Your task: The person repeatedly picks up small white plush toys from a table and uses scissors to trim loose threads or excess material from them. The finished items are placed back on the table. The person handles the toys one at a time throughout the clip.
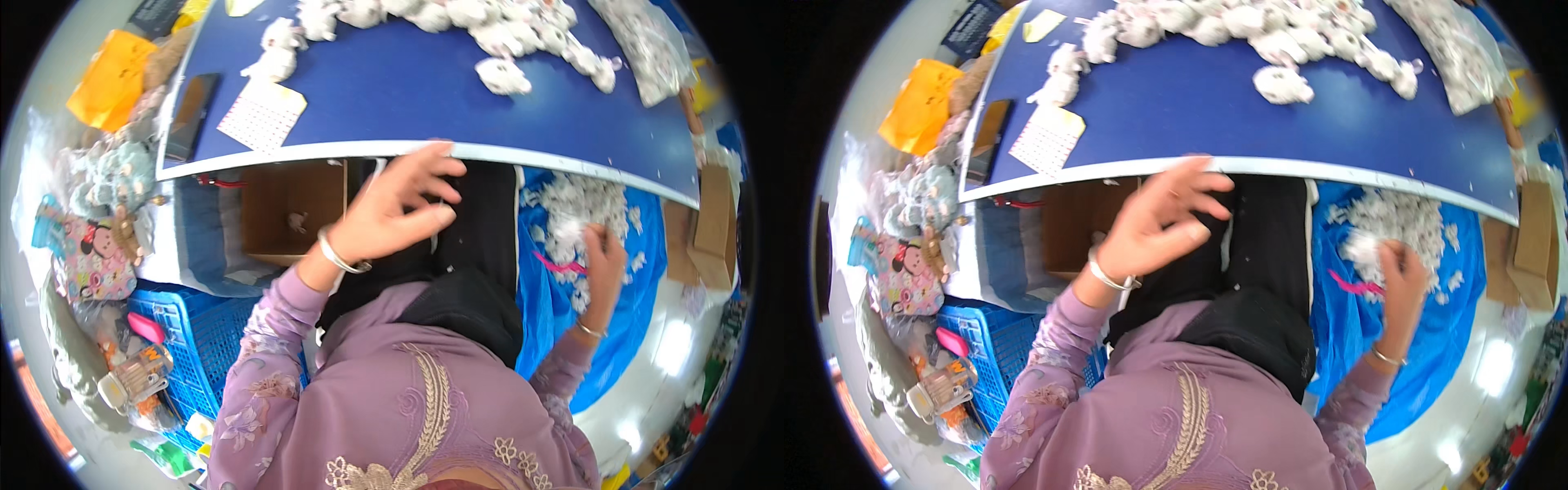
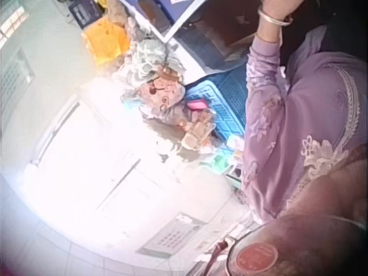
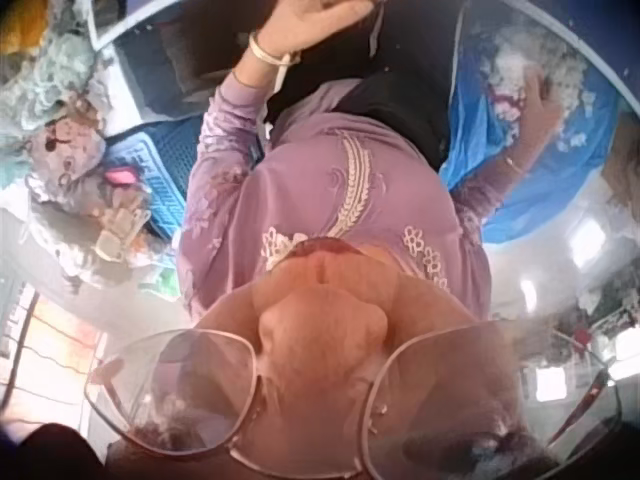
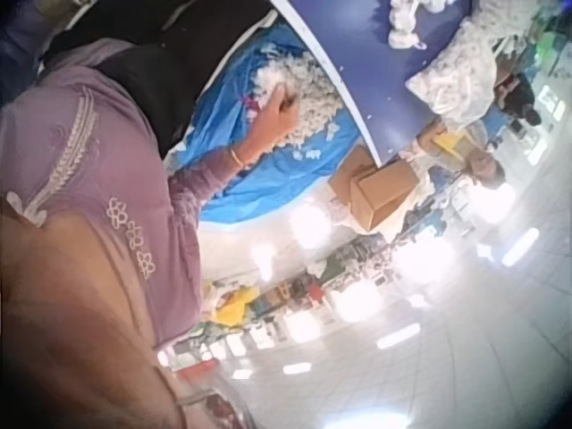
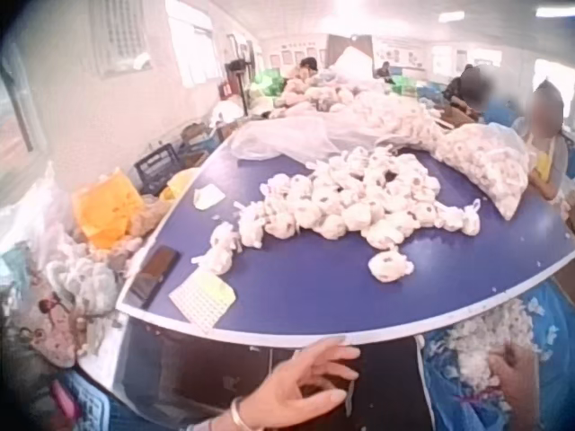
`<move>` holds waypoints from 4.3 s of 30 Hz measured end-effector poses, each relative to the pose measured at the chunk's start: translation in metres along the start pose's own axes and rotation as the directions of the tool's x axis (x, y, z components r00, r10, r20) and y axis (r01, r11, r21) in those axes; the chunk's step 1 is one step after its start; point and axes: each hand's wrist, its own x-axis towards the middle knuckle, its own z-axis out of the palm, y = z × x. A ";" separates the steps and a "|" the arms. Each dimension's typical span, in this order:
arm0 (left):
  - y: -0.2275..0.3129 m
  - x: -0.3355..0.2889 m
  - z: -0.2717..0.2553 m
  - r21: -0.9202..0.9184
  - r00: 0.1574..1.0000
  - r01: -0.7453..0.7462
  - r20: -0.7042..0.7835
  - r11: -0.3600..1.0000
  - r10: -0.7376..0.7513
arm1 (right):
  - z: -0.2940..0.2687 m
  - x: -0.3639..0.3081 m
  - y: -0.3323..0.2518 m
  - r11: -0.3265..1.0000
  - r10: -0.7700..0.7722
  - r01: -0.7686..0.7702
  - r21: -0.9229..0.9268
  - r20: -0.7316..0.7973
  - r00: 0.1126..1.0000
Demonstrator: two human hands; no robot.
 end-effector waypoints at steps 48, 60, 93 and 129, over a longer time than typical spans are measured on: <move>-0.065 -0.001 0.057 -0.825 0.969 0.226 0.137 0.518 -0.204 | 0.093 -0.032 -0.085 0.760 -0.264 -0.024 0.649 0.343 0.902; -0.094 -0.009 0.057 -0.827 0.964 0.248 0.160 0.505 -0.212 | 0.101 -0.038 -0.075 0.935 -0.323 0.227 0.273 0.387 0.864; -0.096 -0.004 0.068 -0.675 0.979 0.202 0.110 0.710 -0.174 | 0.065 -0.031 -0.056 0.950 -0.212 0.142 0.280 0.239 0.948; -0.094 -0.006 0.081 0.040 0.987 0.151 -0.068 0.988 -0.148 | 0.104 -0.044 -0.039 0.674 -0.023 -0.291 0.679 0.413 0.910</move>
